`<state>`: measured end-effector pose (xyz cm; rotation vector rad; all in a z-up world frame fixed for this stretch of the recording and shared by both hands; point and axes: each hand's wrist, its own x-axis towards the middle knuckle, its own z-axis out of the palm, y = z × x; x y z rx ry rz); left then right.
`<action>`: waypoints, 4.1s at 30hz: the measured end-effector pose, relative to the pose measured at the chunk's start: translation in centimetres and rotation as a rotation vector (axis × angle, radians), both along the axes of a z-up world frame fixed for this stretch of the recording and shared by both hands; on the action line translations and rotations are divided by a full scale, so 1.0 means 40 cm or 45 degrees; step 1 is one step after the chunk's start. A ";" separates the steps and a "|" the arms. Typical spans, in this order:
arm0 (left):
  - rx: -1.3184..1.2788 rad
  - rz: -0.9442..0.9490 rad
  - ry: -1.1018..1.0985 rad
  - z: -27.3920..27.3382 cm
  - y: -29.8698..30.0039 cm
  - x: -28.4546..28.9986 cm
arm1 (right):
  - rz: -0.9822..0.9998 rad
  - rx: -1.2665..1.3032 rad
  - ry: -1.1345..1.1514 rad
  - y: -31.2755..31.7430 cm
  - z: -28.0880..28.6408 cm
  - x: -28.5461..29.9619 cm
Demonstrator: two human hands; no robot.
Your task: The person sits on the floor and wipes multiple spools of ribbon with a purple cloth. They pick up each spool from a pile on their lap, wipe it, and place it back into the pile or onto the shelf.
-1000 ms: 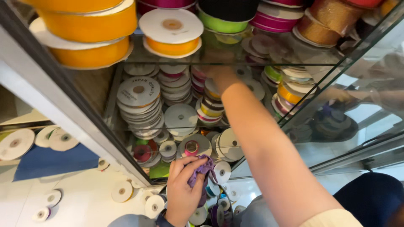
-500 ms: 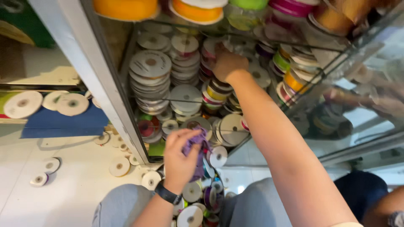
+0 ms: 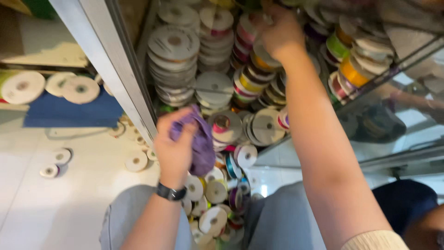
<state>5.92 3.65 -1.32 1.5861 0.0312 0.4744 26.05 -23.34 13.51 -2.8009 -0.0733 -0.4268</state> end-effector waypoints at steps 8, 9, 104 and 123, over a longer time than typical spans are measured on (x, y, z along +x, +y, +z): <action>-0.450 0.124 0.004 0.024 0.021 0.012 | 0.403 1.138 0.270 0.062 -0.197 -0.616; -0.438 0.113 0.026 0.022 0.024 0.019 | 0.382 1.154 0.280 0.051 -0.255 -0.616; -0.253 -0.150 0.051 -0.039 -0.035 -0.009 | 0.512 2.733 0.326 0.134 -0.483 -0.776; 0.504 -0.441 -0.345 -0.020 -0.122 -0.136 | 0.196 3.064 0.592 0.134 -0.496 -0.740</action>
